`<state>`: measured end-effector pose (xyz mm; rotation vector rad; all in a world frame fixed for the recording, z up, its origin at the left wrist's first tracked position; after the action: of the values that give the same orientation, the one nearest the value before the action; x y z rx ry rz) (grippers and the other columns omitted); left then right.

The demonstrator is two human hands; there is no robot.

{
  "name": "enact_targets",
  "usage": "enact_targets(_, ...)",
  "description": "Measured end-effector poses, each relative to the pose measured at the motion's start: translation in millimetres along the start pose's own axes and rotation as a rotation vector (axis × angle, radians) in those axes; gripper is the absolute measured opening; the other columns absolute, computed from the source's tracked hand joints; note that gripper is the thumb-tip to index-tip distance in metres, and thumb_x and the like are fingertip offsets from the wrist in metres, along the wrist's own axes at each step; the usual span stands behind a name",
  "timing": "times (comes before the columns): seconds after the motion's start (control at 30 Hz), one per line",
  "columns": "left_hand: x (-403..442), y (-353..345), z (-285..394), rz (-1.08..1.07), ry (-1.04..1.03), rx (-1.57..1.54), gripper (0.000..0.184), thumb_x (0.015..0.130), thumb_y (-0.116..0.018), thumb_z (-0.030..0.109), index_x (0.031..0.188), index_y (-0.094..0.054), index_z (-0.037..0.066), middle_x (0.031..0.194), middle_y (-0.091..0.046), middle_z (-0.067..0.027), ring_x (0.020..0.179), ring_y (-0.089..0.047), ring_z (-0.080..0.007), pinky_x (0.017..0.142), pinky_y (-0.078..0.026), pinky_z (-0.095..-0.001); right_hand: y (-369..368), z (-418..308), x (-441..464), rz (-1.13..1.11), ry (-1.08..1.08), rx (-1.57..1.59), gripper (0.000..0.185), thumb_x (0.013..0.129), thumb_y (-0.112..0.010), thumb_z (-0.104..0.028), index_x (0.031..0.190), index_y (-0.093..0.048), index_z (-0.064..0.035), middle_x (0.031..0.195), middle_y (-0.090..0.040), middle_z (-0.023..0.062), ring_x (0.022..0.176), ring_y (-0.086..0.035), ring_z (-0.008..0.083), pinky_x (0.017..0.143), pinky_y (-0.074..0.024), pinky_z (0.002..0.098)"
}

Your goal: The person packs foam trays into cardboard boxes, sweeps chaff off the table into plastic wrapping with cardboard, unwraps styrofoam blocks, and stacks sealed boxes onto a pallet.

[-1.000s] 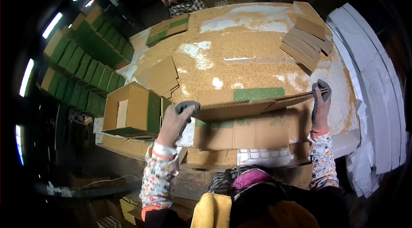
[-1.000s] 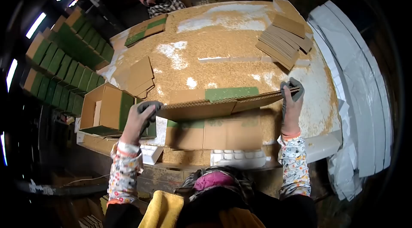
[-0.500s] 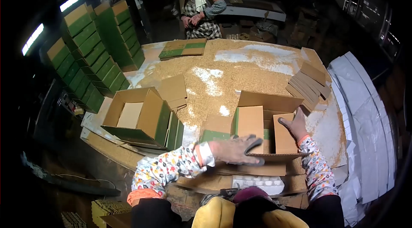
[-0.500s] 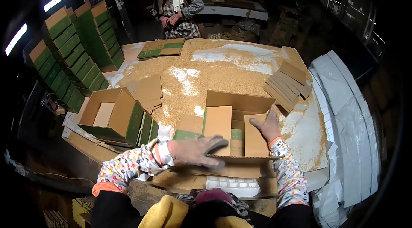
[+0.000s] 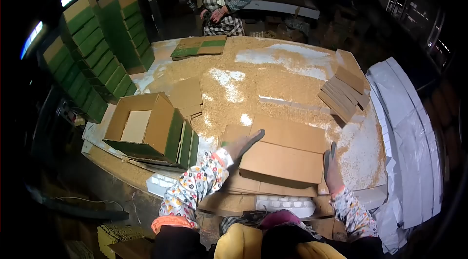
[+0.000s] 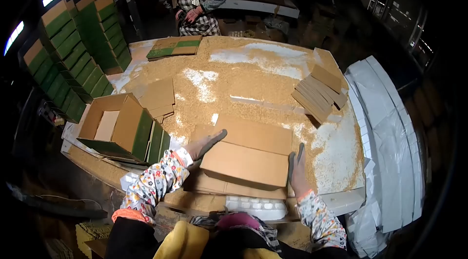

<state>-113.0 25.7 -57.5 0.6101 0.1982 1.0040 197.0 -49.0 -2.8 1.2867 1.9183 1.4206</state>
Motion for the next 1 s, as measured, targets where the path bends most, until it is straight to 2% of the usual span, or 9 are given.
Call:
enact_targets(0.03, -2.8, 2.4, 6.3, -0.086, -0.275, 0.047, 0.051, 0.094, -0.035, 0.036, 0.138, -0.027, 0.011, 0.130, -0.035, -0.0284, 0.115, -0.046, -0.0315, 0.099, -0.034, -0.0344, -13.2, 18.2, -10.0, 0.036, -0.067, 0.134, 0.073, 0.086, -0.047, -0.049, 0.135, -0.025, -0.0003, 0.137, -0.027, 0.0250, 0.127, -0.028, 0.0360, 0.105, -0.0223, 0.0420)
enact_targets(0.1, -3.9, 1.5, 50.2, -0.284, 0.355, -0.303, 0.070, 0.085, -0.052, 0.036, 0.138, -0.019, 0.004, 0.133, -0.032, -0.0271, 0.122, -0.037, -0.0341, 0.102, -0.030, -0.0349, -31.5, 37.6, -22.0, 0.143, -0.205, 0.397, 0.071, 0.086, -0.049, -0.047, 0.136, -0.025, -0.0025, 0.138, -0.030, 0.0229, 0.126, -0.032, 0.0358, 0.104, -0.0266, 0.0436)
enact_targets(0.23, -67.9, -2.1, 102.7, 0.330, -0.466, 0.311, 0.088, 0.067, -0.074, 0.028, 0.135, -0.023, 0.005, 0.133, -0.028, -0.0278, 0.123, -0.033, -0.0392, 0.103, -0.025, -0.0455, 29.6, 44.8, 30.3, 0.050, -0.065, 0.429, 0.067, 0.082, -0.057, -0.036, 0.132, -0.030, -0.0001, 0.133, -0.037, 0.0215, 0.115, -0.044, 0.0280, 0.096, -0.0364, 0.0378)
enact_targets(0.3, -90.4, -6.7, 55.1, -0.120, -0.349, 0.688, 0.046, 0.076, -0.063, 0.020, 0.116, -0.048, 0.004, 0.121, -0.043, -0.0216, 0.111, -0.043, -0.0361, 0.095, -0.033, -0.0473, 36.6, 50.0, 18.9, -0.018, -0.052, 0.479, 0.066, 0.080, -0.061, -0.030, 0.131, -0.032, 0.0011, 0.130, -0.041, 0.0207, 0.110, -0.051, 0.0242, 0.093, -0.0413, 0.0349)
enact_targets(0.43, -64.5, 61.2, 15.0, 0.784, 0.277, -0.509, 0.041, 0.087, -0.054, 0.018, 0.120, -0.044, -0.004, 0.119, -0.049, -0.0150, 0.109, -0.048, -0.0240, 0.096, -0.034, -0.0346, -45.1, 43.9, 29.5, -0.037, -0.541, 0.960, 0.081, 0.080, -0.063, -0.033, 0.134, -0.019, 0.0092, 0.126, -0.043, 0.0261, 0.117, -0.043, 0.0282, 0.098, -0.0328, 0.0305)
enact_targets(0.57, 10.7, 45.4, 35.6, 0.625, 0.299, 0.153, 0.045, 0.084, -0.055, 0.010, 0.125, -0.038, -0.001, 0.119, -0.046, -0.0178, 0.114, -0.040, -0.0268, 0.101, -0.026, -0.0342, -73.3, 62.0, 42.9, 0.086, -0.070, 0.590, 0.067, 0.085, -0.057, -0.030, 0.136, -0.025, -0.0002, 0.122, -0.047, 0.0204, 0.115, -0.045, 0.0262, 0.095, -0.0374, 0.0331)
enact_targets(0.73, 15.5, 60.5, -22.0, 0.575, 0.436, -0.216, 0.034, 0.079, -0.053, -0.002, 0.113, -0.050, 0.001, 0.108, -0.053, -0.0112, 0.098, -0.050, -0.0187, 0.088, -0.039, -0.0290, -152.8, 228.1, 134.0, 0.233, -0.700, 2.016, 0.017, 0.085, -0.056, -0.025, 0.091, -0.055, -0.0085, 0.068, -0.048, 0.0015, 0.058, -0.048, 0.0159, 0.053, -0.0432, 0.0254)
enact_targets(0.83, 12.6, 60.4, -29.3, 0.610, 0.506, -0.165, 0.037, 0.077, -0.053, -0.005, 0.114, -0.048, -0.001, 0.110, -0.052, -0.0110, 0.100, -0.049, -0.0181, 0.090, -0.039, -0.0283, -170.9, 243.7, 198.1, 0.482, -1.353, 1.806, 0.019, 0.083, -0.058, -0.028, 0.082, -0.055, -0.0098, 0.067, -0.053, 0.0068, 0.061, -0.053, 0.0202, 0.051, -0.0447, 0.0339)
enact_targets(1.0, 27.5, 60.0, -7.2, 0.629, 0.636, -0.322, 0.042, 0.078, -0.051, -0.008, 0.118, -0.044, 0.001, 0.109, -0.051, -0.0071, 0.098, -0.050, -0.0146, 0.087, -0.040, -0.0259, -267.9, 319.4, 277.0, 0.193, -1.016, 0.675, 0.060, 0.067, -0.072, -0.028, 0.119, -0.048, -0.0098, 0.090, -0.062, 0.0114, 0.076, -0.060, 0.0237, 0.069, -0.0482, 0.0335)
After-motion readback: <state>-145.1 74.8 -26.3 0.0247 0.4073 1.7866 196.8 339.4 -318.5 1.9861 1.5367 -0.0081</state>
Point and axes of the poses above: each hand's wrist, its own x-axis towards the middle knuckle, its own y-axis out of the back of the hand, z = x × y, the point moved 4 cm from there along x, towards the middle knuckle
